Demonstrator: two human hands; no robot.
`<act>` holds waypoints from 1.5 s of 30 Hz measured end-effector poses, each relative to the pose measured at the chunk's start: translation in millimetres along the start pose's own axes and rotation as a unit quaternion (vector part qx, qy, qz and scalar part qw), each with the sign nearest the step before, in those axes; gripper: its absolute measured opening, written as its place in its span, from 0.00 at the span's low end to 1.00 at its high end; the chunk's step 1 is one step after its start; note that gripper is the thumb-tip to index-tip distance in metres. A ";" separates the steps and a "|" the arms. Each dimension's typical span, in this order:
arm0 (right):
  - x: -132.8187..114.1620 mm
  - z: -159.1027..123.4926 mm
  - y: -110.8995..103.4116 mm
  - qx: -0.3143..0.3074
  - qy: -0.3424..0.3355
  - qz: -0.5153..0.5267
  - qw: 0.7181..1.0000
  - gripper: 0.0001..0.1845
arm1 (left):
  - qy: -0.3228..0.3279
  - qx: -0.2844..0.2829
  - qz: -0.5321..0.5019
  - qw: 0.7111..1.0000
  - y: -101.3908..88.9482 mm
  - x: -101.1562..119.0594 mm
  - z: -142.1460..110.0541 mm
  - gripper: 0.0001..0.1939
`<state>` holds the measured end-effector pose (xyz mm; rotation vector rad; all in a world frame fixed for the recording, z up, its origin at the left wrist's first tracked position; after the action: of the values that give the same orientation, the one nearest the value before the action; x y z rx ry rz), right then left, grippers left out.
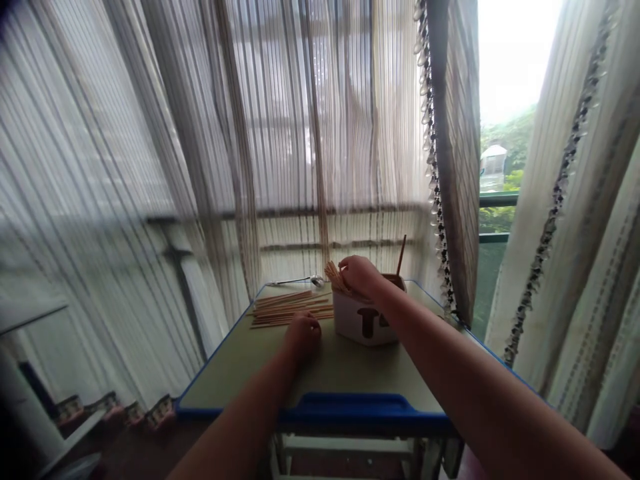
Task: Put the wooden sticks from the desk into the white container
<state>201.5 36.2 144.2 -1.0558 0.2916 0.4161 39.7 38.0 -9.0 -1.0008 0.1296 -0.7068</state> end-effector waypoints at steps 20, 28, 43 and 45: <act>-27.8 -28.8 -13.3 0.111 -0.023 0.033 0.993 0.18 | -0.074 -0.013 0.065 0.995 -0.9 -10.2 -0.9 0.16; 5.2 -122.9 4.0 0.244 -0.103 0.170 0.949 0.12 | -0.052 -0.039 0.088 0.994 1.1 -5.3 -1.7 0.14; 54.8 -140.0 85.1 -0.064 0.034 0.142 0.987 0.11 | -0.076 -0.063 0.095 0.991 -7.2 4.7 -10.1 0.14; 55.5 -141.1 84.4 -0.057 0.046 0.143 0.987 0.11 | -0.043 -0.057 0.090 0.993 -7.3 10.5 -9.4 0.14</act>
<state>206.7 -42.0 -10.6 -1.1514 0.5090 0.6487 40.4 22.5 -6.1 -1.1121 0.1851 -0.4956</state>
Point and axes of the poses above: each hand's wrist, its own z-axis towards the middle knuckle, its own y-axis out of the palm, x = y × z, the point moved 4 cm from there along z, towards the middle knuckle, and after that the axes turned 15 degrees about y, right-handed, at the moved point
